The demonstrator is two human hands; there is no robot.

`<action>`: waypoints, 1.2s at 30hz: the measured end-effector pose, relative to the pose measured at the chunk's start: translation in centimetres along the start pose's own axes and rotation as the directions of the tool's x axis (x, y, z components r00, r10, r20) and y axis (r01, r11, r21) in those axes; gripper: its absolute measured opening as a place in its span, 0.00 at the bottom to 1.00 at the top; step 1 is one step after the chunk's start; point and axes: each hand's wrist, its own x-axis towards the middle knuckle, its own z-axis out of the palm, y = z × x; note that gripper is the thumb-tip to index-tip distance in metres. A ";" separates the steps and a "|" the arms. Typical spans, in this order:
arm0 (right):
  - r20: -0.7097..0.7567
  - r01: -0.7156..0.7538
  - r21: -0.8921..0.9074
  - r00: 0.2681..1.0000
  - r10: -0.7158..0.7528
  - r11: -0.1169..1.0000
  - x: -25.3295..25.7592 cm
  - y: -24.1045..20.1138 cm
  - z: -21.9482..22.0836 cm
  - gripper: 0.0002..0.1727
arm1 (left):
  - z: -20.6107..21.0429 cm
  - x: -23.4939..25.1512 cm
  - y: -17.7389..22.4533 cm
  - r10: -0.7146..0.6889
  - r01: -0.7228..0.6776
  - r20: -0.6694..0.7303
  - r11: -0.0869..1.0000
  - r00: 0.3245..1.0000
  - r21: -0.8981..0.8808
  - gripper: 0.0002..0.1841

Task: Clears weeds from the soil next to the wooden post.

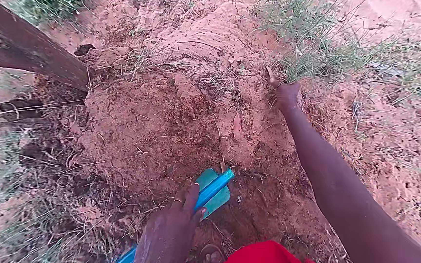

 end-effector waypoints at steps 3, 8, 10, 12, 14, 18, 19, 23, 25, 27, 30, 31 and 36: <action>0.049 -0.035 -0.351 0.997 0.055 0.936 3.1 -2.4 3.6 0.28 | -0.3 0.7 0.2 -0.006 0.006 0.027 1.000 1.000 0.019 0.28; 0.194 0.129 -0.625 0.981 -0.007 0.770 6.2 -4.5 9.6 0.45 | -1.0 1.2 -0.2 -0.009 0.012 0.110 0.999 0.994 -0.031 0.27; 0.205 0.166 -0.615 0.978 -0.047 0.771 6.4 -4.1 11.0 0.40 | -1.1 1.4 -0.6 -0.006 0.012 0.119 0.999 0.993 -0.047 0.27; 0.152 0.207 -0.537 0.977 -0.148 0.818 6.1 -3.4 11.5 0.34 | -1.0 1.5 -0.9 0.002 0.005 0.121 0.998 0.993 -0.057 0.27; 0.071 0.218 -0.350 0.976 -0.206 0.911 6.0 -3.0 11.3 0.33 | -0.9 1.7 -1.1 0.005 0.000 0.106 0.999 0.994 -0.047 0.27; 0.043 0.121 -0.094 0.992 -0.117 0.988 6.6 -3.4 9.4 0.23 | -0.7 1.6 -1.0 0.014 -0.013 0.080 1.000 0.997 -0.012 0.27; 0.091 0.113 -0.044 0.990 -0.109 0.993 6.0 -3.4 8.5 0.23 | -0.8 1.6 -1.0 0.017 -0.016 0.079 1.000 0.997 -0.006 0.27; 0.071 0.086 -0.133 0.995 -0.077 0.987 4.7 -1.9 6.1 0.20 | -1.0 1.4 -0.7 0.002 0.000 0.089 1.000 0.996 -0.018 0.28; 0.062 0.065 -0.105 0.996 -0.058 0.992 2.9 -0.8 4.4 0.17 | -0.7 1.0 -0.8 0.009 -0.008 0.049 1.000 0.999 -0.014 0.27; 0.064 0.043 -0.092 0.997 -0.038 0.995 0.7 0.3 1.4 0.17 | -0.5 0.7 -0.7 0.016 -0.015 0.033 1.000 0.999 -0.020 0.27; -0.079 0.072 0.036 0.994 -0.069 0.997 -2.1 1.0 -2.3 0.18 | -0.3 0.4 -0.6 0.014 -0.014 0.037 1.000 0.999 -0.009 0.28; -0.148 0.105 0.111 0.985 -0.088 0.988 -2.1 1.2 -3.1 0.20 | -0.2 0.4 -0.5 0.015 -0.014 0.034 1.000 0.999 -0.003 0.28; -0.269 -0.043 0.104 0.961 0.070 0.994 2.5 1.4 -3.8 0.35 | -0.3 0.3 -0.3 0.023 -0.024 0.042 1.000 0.999 0.002 0.28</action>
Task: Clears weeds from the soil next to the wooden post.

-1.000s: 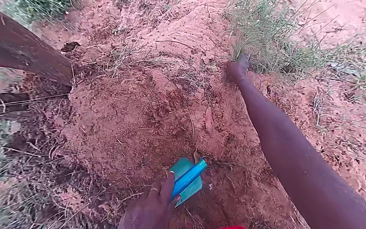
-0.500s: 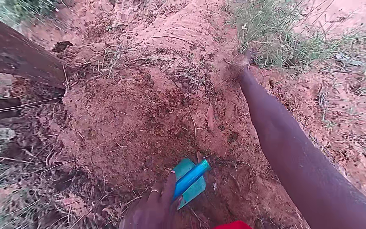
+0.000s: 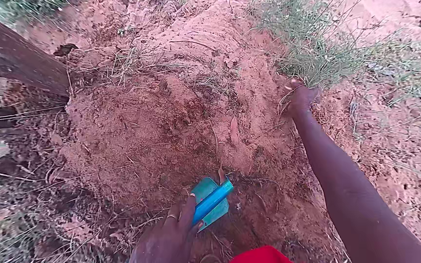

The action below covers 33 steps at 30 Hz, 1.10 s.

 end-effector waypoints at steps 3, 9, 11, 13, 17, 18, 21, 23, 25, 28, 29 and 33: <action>0.067 -0.022 -0.448 0.996 0.059 0.894 1.7 -2.5 2.1 0.41 | -0.2 0.4 0.0 -0.005 0.005 0.033 1.000 0.999 -0.002 0.28; 0.054 0.018 -0.752 0.998 0.034 0.659 6.3 -3.3 6.3 0.48 | -0.5 1.2 -0.5 0.000 0.002 0.074 1.000 0.997 -0.023 0.27; 0.043 0.057 -0.700 0.998 -0.038 0.712 6.4 -3.0 7.3 0.42 | -0.5 1.4 -0.8 0.012 -0.010 0.071 1.000 0.997 -0.025 0.27; 0.094 0.164 -0.653 0.986 -0.136 0.739 5.7 -2.9 7.9 0.39 | -0.7 1.7 -1.1 0.013 -0.011 0.073 1.000 0.997 -0.028 0.27; 0.211 0.394 -0.450 0.919 -0.334 0.801 6.9 -1.2 8.5 0.40 | -0.6 2.2 -1.5 0.002 -0.001 0.066 1.000 0.998 -0.016 0.27; 0.215 0.366 -0.437 0.929 -0.300 0.821 7.4 -1.0 8.4 0.47 | -0.6 2.2 -1.7 0.005 -0.004 0.075 1.000 0.997 -0.019 0.27; 0.242 0.227 -0.330 0.959 -0.150 0.916 7.9 -1.8 8.5 0.55 | -0.8 2.5 -1.9 0.020 -0.018 0.081 0.999 0.997 -0.027 0.27; 0.303 0.194 -0.486 0.952 -0.044 0.852 7.7 -2.3 8.6 0.54 | -0.9 2.5 -1.9 0.018 -0.017 0.083 1.000 0.996 -0.023 0.27; 0.296 0.211 -0.627 0.955 -0.021 0.750 7.2 -3.0 9.2 0.50 | -0.9 2.5 -1.8 0.013 -0.011 0.096 1.000 0.995 -0.018 0.27; 0.269 0.262 -0.671 0.958 -0.102 0.694 6.3 -3.3 10.0 0.39 | -1.0 2.6 -1.7 0.017 -0.016 0.090 1.000 0.996 -0.006 0.27; 0.268 0.284 -0.646 0.954 -0.138 0.709 6.3 -3.2 10.0 0.34 | -0.9 2.7 -1.6 0.019 -0.019 0.087 1.000 0.996 0.001 0.28; 0.366 0.324 -0.431 0.916 -0.166 0.842 7.9 -2.6 8.9 0.33 | -0.8 2.8 -1.8 0.015 -0.016 0.098 1.000 0.995 0.003 0.28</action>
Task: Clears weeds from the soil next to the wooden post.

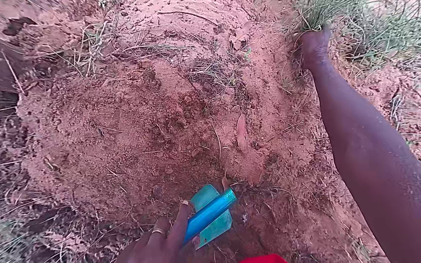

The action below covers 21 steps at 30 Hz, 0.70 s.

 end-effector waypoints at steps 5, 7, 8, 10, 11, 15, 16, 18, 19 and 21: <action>0.229 0.012 -0.127 0.973 0.018 0.992 1.8 0.4 0.5 0.33 | 0.1 0.3 0.2 0.000 0.001 -0.012 1.000 1.000 0.019 0.28; 0.186 0.023 0.029 0.982 -0.028 0.999 1.9 0.1 0.3 0.27 | 0.0 0.1 0.5 -0.007 0.008 -0.018 1.000 1.000 0.015 0.27; 0.176 0.024 0.145 0.983 -0.050 0.989 1.6 -0.2 0.0 0.27 | 0.1 0.0 0.6 -0.011 0.011 -0.018 1.000 1.000 0.018 0.28; 0.160 -0.034 0.244 0.987 -0.006 0.969 1.4 -0.8 -0.5 0.31 | 0.2 -0.2 0.8 -0.016 0.016 -0.021 0.999 1.000 0.029 0.28; 0.138 -0.058 0.253 0.990 0.023 0.966 1.5 -1.1 -0.4 0.29 | 0.3 -0.2 0.8 -0.014 0.015 -0.029 0.999 0.999 0.037 0.28; 0.142 -0.107 0.367 0.988 0.058 0.924 0.8 -1.5 -0.3 0.16 | 0.5 -0.5 0.8 -0.001 0.004 -0.051 0.998 0.999 0.061 0.28; 0.139 -0.115 0.391 0.988 0.065 0.913 1.1 -1.4 -0.1 0.15 | 0.5 -0.5 0.9 0.000 0.004 -0.063 0.998 0.998 0.064 0.28; 0.133 -0.123 0.402 0.988 0.075 0.907 1.5 -0.5 0.3 0.16 | 0.7 -0.6 1.0 0.006 0.000 -0.085 0.997 0.996 0.075 0.28; 0.125 -0.109 0.391 0.990 0.065 0.914 1.4 -0.2 0.4 0.17 | 0.7 -0.6 1.0 0.011 -0.003 -0.091 0.997 0.996 0.083 0.28; 0.099 -0.086 0.369 0.994 0.053 0.926 0.7 -0.1 0.5 0.18 | 0.7 -0.7 0.9 0.009 -0.001 -0.094 0.997 0.996 0.081 0.28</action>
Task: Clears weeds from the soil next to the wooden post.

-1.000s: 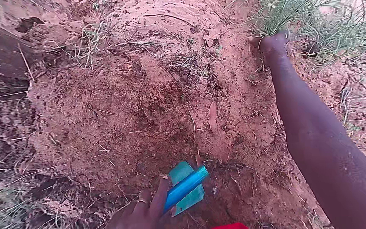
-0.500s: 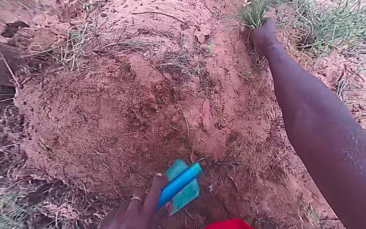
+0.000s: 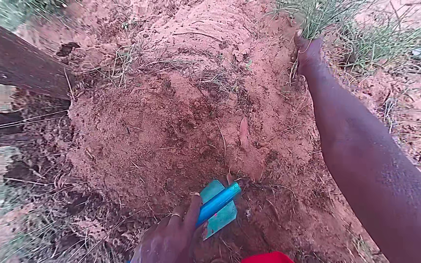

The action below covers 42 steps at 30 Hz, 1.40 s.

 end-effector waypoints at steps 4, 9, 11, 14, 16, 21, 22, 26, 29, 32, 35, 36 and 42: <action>-0.052 -0.001 0.089 0.999 0.005 0.996 -2.8 0.0 -1.0 0.20 | -0.1 0.1 0.1 0.002 -0.002 0.017 1.000 1.000 -0.003 0.28; -0.091 0.021 0.130 0.996 -0.009 0.991 -3.6 0.1 -1.2 0.18 | 0.0 0.2 -0.1 0.011 -0.010 0.039 1.000 0.999 -0.013 0.28; -0.102 0.042 0.173 0.994 -0.024 0.984 -4.3 0.3 -1.3 0.17 | -0.2 0.7 -0.2 0.001 0.000 0.052 1.000 0.999 -0.021 0.28; -0.119 0.022 0.124 0.993 -0.007 0.992 -10.9 2.1 -2.6 0.21 | -0.8 1.1 -0.5 -0.014 0.016 0.077 0.999 0.997 -0.028 0.27; -0.126 0.037 0.053 0.992 -0.030 0.998 -13.0 3.7 -2.9 0.20 | -0.6 0.9 -0.1 -0.027 0.029 0.074 0.999 0.997 -0.030 0.27; -0.072 -0.086 0.257 0.992 0.107 0.962 -14.4 2.3 -3.0 0.19 | 0.7 -0.5 0.0 -0.020 0.022 -0.062 0.999 0.998 0.036 0.28; -0.063 -0.091 0.297 0.991 0.115 0.951 -14.9 2.0 -3.3 0.20 | 0.9 -0.7 0.0 -0.024 0.028 -0.087 0.999 0.996 0.046 0.28; 0.052 -0.259 0.200 0.966 0.254 0.945 -17.0 -1.0 -5.4 0.25 | 1.2 -1.0 -0.1 -0.031 0.033 -0.094 0.999 0.995 0.012 0.29; 0.109 -0.179 0.026 0.979 0.175 0.984 -17.3 -6.8 -8.5 0.26 | 1.1 -1.4 -0.5 -0.050 0.048 -0.056 0.998 0.997 -0.038 0.29; 0.137 -0.038 -0.147 0.989 0.058 0.988 -16.6 -12.0 -13.4 0.26 | 0.8 -1.7 -0.5 -0.073 0.073 0.004 0.994 0.997 -0.075 0.29; 0.053 -0.100 -0.245 0.992 0.116 0.964 -17.5 -14.4 -18.7 0.26 | 0.3 -1.4 -0.3 -0.092 0.096 0.066 0.993 0.994 -0.072 0.30; 0.017 -0.124 -0.268 0.991 0.134 0.955 -18.6 -14.7 -20.6 0.24 | 0.1 -1.3 -0.2 -0.091 0.097 0.085 0.992 0.992 -0.075 0.30; -0.295 -0.183 -0.398 0.953 0.064 0.899 -30.4 -12.8 -39.8 0.14 | 0.2 -1.5 -0.6 -0.024 0.032 0.066 0.992 0.998 -0.119 0.31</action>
